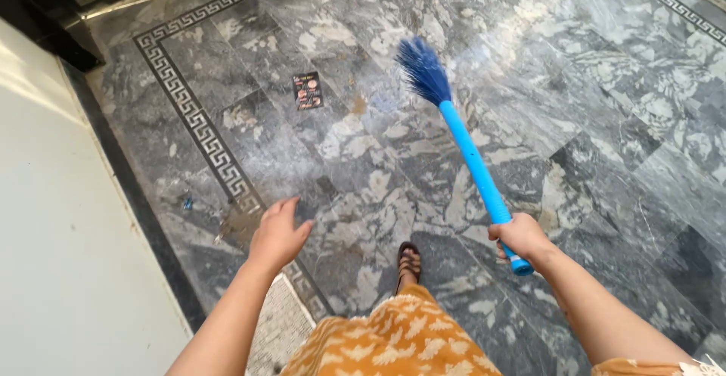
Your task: Sweeping a marble floor using a long-handled broom in a garage area.
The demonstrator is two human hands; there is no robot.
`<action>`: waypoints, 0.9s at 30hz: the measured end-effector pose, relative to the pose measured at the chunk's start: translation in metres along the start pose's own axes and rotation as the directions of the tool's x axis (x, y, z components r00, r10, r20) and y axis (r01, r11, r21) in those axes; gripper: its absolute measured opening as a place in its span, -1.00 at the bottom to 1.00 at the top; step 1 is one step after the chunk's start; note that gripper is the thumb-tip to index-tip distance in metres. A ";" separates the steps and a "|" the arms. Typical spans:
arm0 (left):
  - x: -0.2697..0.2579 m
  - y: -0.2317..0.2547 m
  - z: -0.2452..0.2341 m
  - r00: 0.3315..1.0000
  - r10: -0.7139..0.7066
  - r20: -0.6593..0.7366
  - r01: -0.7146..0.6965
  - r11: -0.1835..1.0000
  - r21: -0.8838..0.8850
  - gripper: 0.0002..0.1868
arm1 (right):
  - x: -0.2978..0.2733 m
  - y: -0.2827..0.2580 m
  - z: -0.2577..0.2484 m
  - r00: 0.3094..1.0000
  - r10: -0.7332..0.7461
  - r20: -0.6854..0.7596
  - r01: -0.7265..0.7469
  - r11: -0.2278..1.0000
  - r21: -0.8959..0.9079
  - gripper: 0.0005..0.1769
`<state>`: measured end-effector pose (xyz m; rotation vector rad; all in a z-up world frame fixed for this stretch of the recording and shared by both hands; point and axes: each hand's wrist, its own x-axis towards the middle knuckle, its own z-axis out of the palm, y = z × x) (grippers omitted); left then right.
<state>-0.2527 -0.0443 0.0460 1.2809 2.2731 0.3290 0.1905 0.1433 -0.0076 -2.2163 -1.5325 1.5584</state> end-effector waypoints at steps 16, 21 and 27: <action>0.111 0.047 0.037 0.926 -0.366 0.098 0.360 0.930 0.067 -0.29 | 0.229 -0.059 -0.083 0.972 0.134 0.194 -0.051 0.923 -0.381 -0.79; 0.125 0.055 0.034 0.924 -0.380 0.047 0.379 0.925 0.015 -0.30 | 0.219 -0.029 -0.010 0.819 0.113 0.562 0.405 0.581 -0.707 -0.57; 0.144 0.059 0.017 0.911 -0.412 0.020 0.412 0.911 -0.028 -0.31 | 0.207 -0.104 0.058 0.764 0.048 0.644 0.411 0.732 -0.543 -0.58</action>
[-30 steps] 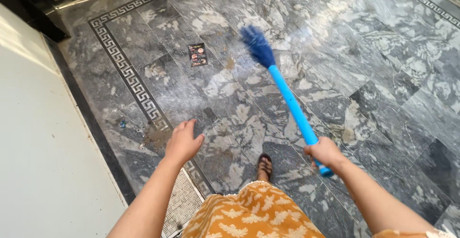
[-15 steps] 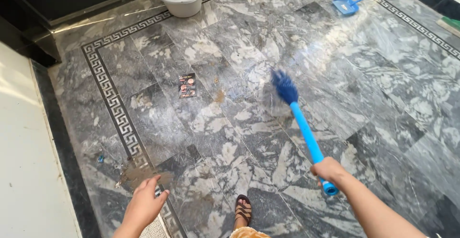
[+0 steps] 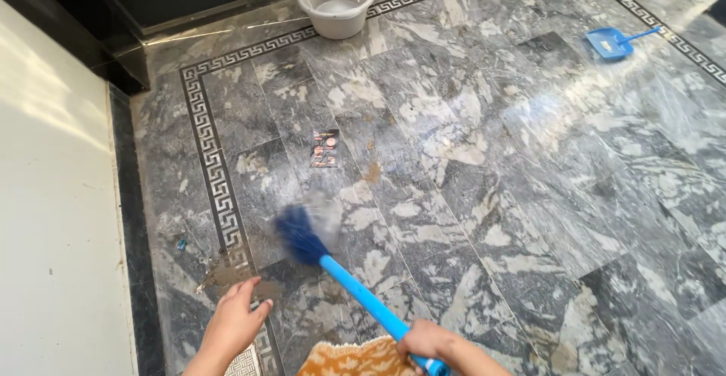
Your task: Sweeping a marble floor using a long-handled broom in a garage area.
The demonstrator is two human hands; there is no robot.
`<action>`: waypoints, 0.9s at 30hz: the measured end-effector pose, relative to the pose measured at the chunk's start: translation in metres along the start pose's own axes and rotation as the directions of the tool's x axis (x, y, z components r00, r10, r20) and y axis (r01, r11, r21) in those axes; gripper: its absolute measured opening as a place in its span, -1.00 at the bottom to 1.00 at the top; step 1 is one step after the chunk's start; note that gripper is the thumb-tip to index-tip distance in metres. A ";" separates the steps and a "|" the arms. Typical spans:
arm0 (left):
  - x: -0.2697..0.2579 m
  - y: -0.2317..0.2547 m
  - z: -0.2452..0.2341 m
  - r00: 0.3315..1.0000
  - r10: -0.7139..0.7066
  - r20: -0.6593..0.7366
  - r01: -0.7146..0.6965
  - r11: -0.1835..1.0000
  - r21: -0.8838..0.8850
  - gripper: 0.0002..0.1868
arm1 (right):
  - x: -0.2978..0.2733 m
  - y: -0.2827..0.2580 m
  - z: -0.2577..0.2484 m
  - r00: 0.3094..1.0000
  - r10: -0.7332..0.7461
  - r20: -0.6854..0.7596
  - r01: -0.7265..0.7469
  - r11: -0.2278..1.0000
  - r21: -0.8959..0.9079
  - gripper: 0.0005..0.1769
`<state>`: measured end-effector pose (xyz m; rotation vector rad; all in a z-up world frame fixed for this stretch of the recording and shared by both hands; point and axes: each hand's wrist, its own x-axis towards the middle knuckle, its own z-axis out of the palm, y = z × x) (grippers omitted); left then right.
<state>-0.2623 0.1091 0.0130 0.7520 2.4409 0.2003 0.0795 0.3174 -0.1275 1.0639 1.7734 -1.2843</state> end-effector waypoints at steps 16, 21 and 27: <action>0.179 -0.003 -0.068 0.996 0.023 0.088 -0.017 0.998 -0.062 -0.31 | 0.052 -0.071 -0.200 0.927 0.196 -0.319 0.017 0.830 0.558 -0.77; 0.251 -0.021 -0.104 0.988 0.156 0.021 -0.155 0.988 -0.019 -0.31 | 0.085 -0.103 -0.184 0.914 0.366 -0.176 -0.216 0.805 0.552 -0.72; 0.293 -0.013 -0.139 0.994 0.048 0.095 -0.046 0.999 -0.024 -0.31 | 0.230 -0.048 -0.009 0.828 0.415 -0.377 -0.460 0.887 -0.032 -0.60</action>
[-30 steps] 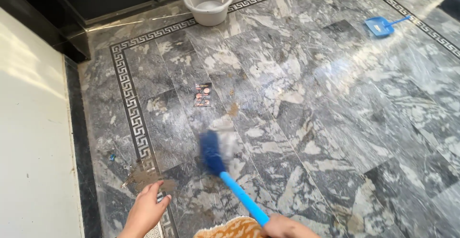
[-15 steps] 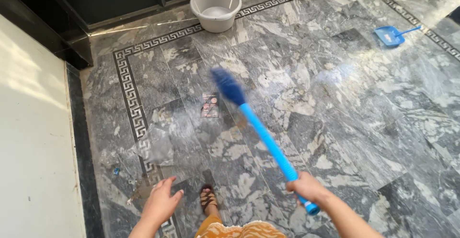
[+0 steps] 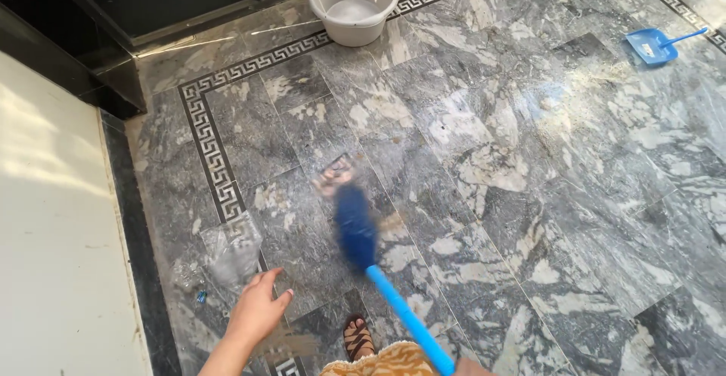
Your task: Sweeping a marble floor using a long-handled broom in a garage area.
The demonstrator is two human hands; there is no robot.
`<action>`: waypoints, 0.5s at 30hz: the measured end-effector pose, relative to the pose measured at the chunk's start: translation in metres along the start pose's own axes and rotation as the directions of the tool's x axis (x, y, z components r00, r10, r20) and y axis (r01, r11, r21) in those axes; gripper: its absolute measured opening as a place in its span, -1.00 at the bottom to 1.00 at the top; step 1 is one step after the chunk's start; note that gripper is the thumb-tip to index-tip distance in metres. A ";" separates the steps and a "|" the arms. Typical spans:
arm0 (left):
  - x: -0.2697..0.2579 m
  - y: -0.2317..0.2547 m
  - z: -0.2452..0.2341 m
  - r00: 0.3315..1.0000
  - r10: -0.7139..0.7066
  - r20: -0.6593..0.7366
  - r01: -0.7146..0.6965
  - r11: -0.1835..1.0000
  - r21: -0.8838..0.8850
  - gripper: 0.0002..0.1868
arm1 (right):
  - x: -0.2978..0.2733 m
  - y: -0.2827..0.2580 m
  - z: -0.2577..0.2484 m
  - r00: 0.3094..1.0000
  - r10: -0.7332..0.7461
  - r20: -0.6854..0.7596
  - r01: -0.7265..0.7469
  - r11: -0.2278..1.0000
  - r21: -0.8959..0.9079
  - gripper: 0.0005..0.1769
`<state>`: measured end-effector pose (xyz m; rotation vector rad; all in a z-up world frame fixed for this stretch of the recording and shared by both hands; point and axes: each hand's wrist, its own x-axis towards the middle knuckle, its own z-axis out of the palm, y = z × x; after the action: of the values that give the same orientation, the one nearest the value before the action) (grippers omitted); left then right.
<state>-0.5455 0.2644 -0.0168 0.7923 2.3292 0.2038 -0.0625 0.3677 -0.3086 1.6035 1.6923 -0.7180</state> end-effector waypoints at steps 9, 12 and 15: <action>0.045 0.027 -0.025 0.999 0.037 0.017 -0.037 0.999 -0.020 -0.29 | -0.131 -0.104 -0.275 0.842 -0.450 0.299 0.407 0.892 0.195 -0.63; 0.053 0.039 -0.032 0.997 0.083 -0.007 -0.083 0.996 -0.028 -0.31 | -0.123 -0.089 -0.315 0.848 -0.419 0.325 0.224 0.839 0.497 -0.60; 0.066 0.053 -0.037 0.999 0.035 -0.013 -0.035 0.999 -0.025 -0.30 | -0.082 -0.064 -0.340 0.875 -0.414 0.250 0.185 0.764 0.618 -0.57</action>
<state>-0.5827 0.3483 -0.0066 0.8219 2.3208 0.2538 -0.1620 0.5783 -0.0402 1.4279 1.5337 -1.7368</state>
